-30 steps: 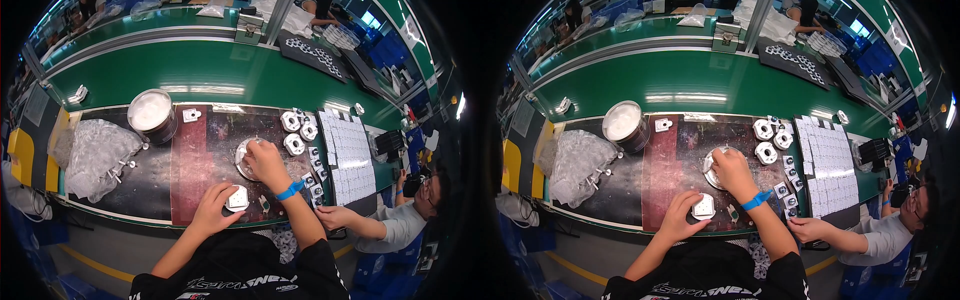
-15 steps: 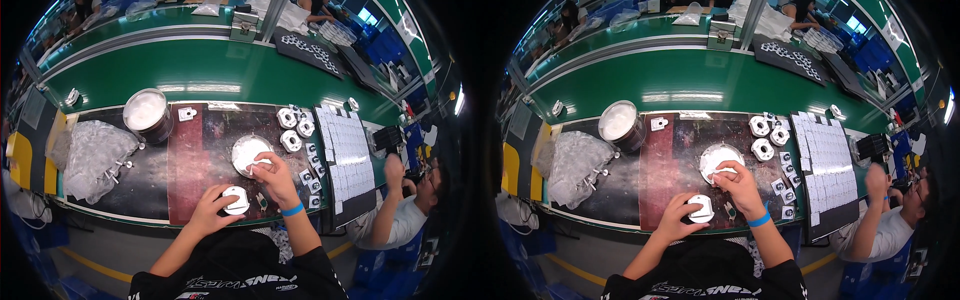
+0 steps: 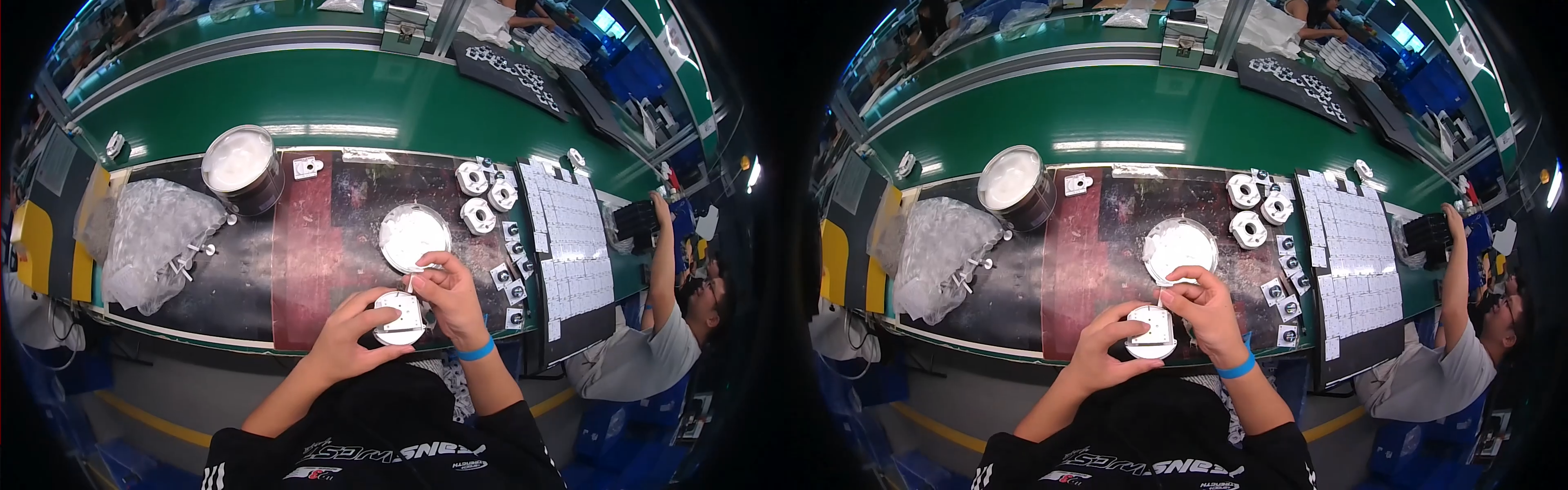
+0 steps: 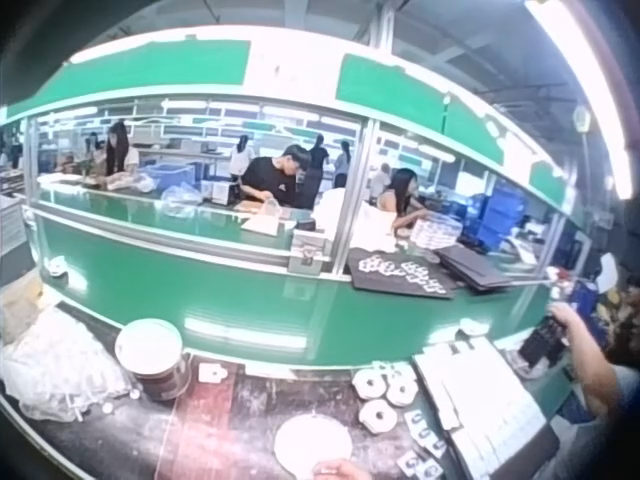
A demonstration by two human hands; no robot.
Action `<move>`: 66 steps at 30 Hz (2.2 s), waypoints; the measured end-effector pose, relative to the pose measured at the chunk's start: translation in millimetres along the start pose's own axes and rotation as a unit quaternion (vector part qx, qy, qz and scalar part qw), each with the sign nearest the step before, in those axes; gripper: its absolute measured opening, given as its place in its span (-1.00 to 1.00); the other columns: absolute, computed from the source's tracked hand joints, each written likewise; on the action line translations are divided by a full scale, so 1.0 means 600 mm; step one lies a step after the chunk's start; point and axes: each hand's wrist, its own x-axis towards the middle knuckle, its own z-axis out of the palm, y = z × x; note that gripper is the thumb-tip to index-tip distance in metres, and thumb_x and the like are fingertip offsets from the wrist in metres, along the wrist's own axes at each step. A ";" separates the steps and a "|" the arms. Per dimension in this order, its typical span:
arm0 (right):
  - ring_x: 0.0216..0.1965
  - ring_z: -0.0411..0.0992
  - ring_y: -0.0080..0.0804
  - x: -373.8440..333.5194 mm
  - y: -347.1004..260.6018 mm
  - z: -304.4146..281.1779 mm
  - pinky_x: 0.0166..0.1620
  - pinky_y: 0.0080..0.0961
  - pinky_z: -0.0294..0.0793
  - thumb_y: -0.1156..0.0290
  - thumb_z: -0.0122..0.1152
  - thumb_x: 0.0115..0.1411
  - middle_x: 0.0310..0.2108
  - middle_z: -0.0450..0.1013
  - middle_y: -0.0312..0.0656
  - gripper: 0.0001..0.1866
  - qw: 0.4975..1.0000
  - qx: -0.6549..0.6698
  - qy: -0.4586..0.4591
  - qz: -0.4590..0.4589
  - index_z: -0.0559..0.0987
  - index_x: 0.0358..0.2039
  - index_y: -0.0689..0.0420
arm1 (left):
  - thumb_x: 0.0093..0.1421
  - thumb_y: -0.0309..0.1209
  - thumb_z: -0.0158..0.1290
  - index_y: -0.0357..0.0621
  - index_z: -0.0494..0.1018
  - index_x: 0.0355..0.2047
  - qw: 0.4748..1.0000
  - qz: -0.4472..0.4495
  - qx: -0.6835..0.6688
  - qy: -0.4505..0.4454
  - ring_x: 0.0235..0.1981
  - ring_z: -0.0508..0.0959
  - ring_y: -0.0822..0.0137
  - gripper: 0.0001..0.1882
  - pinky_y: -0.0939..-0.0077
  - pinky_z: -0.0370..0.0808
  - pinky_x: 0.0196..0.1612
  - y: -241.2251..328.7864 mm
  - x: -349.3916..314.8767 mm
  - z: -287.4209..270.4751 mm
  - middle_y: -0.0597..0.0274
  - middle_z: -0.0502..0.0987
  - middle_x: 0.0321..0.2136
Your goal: The recorder is assembling components for light bulbs, including applying thermal paste and fitting housing parts together at a factory workbench.
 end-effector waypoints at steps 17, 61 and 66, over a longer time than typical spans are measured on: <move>-0.19 0.65 -0.48 0.001 0.005 0.001 -0.12 -0.59 0.63 0.61 0.37 0.29 -0.25 0.67 -0.10 -0.73 1.000 -0.002 -0.008 0.006 0.51 -0.04 0.24 | -0.09 -0.27 0.56 -0.09 0.57 -0.04 0.999 0.016 0.025 -0.018 0.05 0.60 -0.08 -0.40 0.15 0.55 0.07 0.010 0.006 0.004 -0.06 0.55 0.10; -0.07 0.51 -0.55 -0.071 0.050 -0.030 -0.10 -0.61 0.49 0.38 0.28 0.39 0.02 0.54 -0.13 -0.45 0.997 -0.010 -0.073 -0.004 0.34 0.31 0.22 | -0.08 -0.36 0.51 -0.16 0.35 0.30 0.984 -0.030 0.175 0.027 0.01 0.56 -0.04 -0.08 0.16 0.52 0.10 0.055 0.030 0.006 0.02 0.57 0.04; -0.02 0.55 -0.48 -0.065 0.057 -0.058 -0.08 -0.56 0.52 0.44 0.22 0.41 0.03 0.55 -0.09 -0.52 1.000 -0.014 -0.007 -0.018 0.36 0.27 0.24 | -0.11 -0.35 0.52 -0.18 0.32 0.31 0.983 -0.070 0.168 -0.010 0.05 0.58 -0.04 -0.04 0.16 0.54 0.12 0.012 0.055 0.007 0.01 0.56 0.06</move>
